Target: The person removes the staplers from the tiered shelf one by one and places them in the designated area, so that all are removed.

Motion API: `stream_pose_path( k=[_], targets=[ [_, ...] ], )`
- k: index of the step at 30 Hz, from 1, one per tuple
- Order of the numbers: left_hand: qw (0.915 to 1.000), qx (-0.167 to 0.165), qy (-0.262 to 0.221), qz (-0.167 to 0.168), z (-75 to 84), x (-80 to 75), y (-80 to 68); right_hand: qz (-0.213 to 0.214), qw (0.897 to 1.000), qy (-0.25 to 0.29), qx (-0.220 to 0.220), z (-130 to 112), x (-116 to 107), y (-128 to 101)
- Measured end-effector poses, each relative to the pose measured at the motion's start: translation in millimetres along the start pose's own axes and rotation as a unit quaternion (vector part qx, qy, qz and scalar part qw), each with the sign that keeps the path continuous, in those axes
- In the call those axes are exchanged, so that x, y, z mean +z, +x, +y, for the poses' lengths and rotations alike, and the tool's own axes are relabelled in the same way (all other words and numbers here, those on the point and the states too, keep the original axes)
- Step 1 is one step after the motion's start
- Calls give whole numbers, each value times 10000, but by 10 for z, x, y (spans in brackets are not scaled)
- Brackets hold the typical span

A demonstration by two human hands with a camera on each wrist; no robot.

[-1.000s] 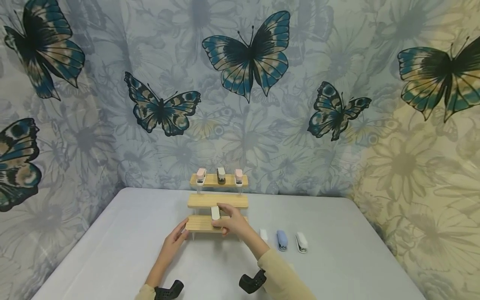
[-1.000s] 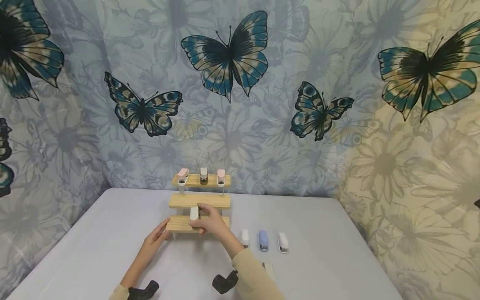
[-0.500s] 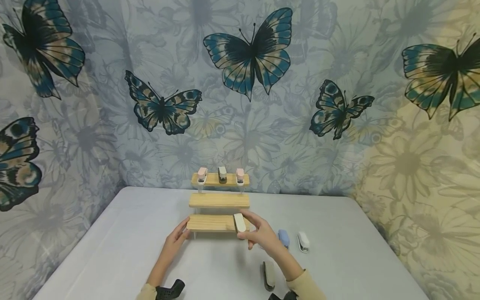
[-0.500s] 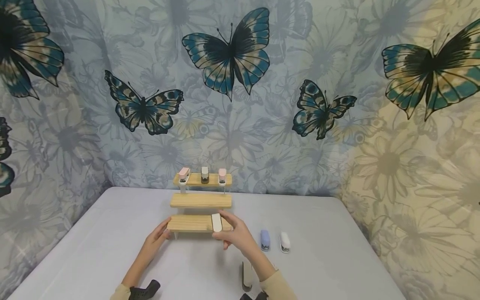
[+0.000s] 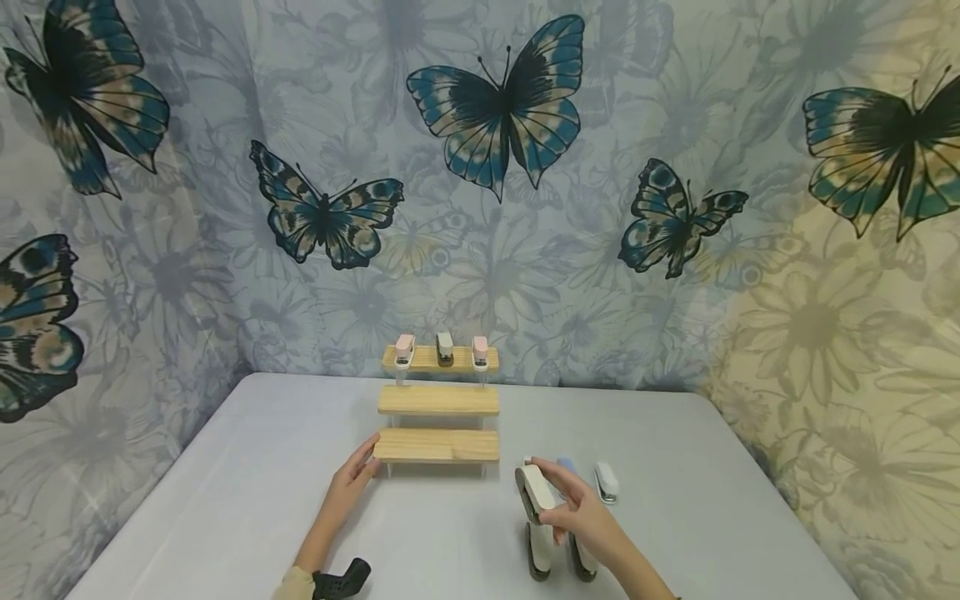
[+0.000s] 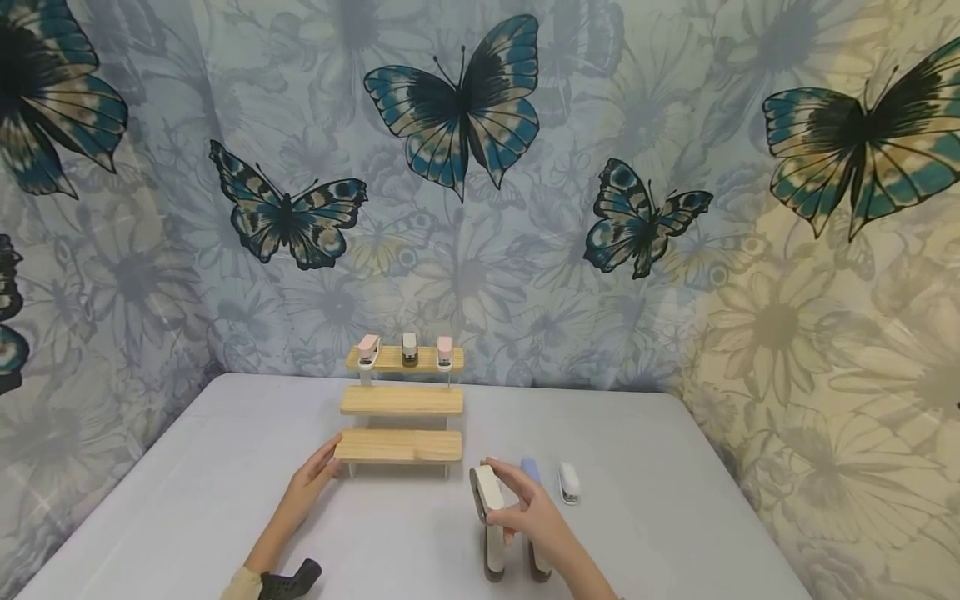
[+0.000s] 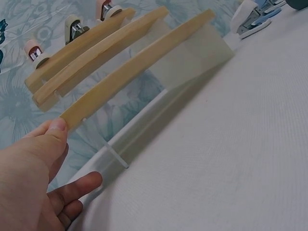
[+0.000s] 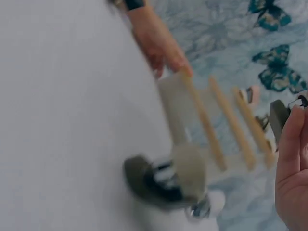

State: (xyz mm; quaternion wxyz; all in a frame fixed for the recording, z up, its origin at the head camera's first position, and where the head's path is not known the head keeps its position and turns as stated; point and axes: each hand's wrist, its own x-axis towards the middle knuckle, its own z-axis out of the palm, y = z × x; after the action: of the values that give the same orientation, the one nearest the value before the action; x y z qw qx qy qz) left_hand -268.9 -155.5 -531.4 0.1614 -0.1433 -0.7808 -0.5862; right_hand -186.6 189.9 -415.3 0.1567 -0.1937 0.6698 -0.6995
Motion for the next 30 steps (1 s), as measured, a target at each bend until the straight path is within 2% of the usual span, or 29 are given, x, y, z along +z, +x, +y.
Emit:
stream_pose_path(
  k=[3,5,7,13,18,22,27,30],
  targets=[
    [9999,-151,-9,-83,-1,12,-14,195,9991,200,329,123,-126,-118],
    [9993,-358,-32,-106,-2,11,-13,300,9981,319,440,199,-200,-185],
    [9991,-402,-39,-140,-3,1,-6,390,9974,395,470,257,-257,-231],
    [9992,-359,-63,-146,7,-21,23,115,9977,664,0,341,-359,-324],
    [9989,-414,-154,-147,11,-2,5,115,9968,736,-275,371,-465,-476],
    [9988,-404,-145,-252,1,6,-10,356,9979,519,171,404,-597,-623],
    [9989,-414,-55,-201,-14,5,6,959,9919,190,808,450,-739,-755],
    [9985,-513,-136,-95,0,14,17,1158,9890,181,907,483,-794,-788]
  ],
)
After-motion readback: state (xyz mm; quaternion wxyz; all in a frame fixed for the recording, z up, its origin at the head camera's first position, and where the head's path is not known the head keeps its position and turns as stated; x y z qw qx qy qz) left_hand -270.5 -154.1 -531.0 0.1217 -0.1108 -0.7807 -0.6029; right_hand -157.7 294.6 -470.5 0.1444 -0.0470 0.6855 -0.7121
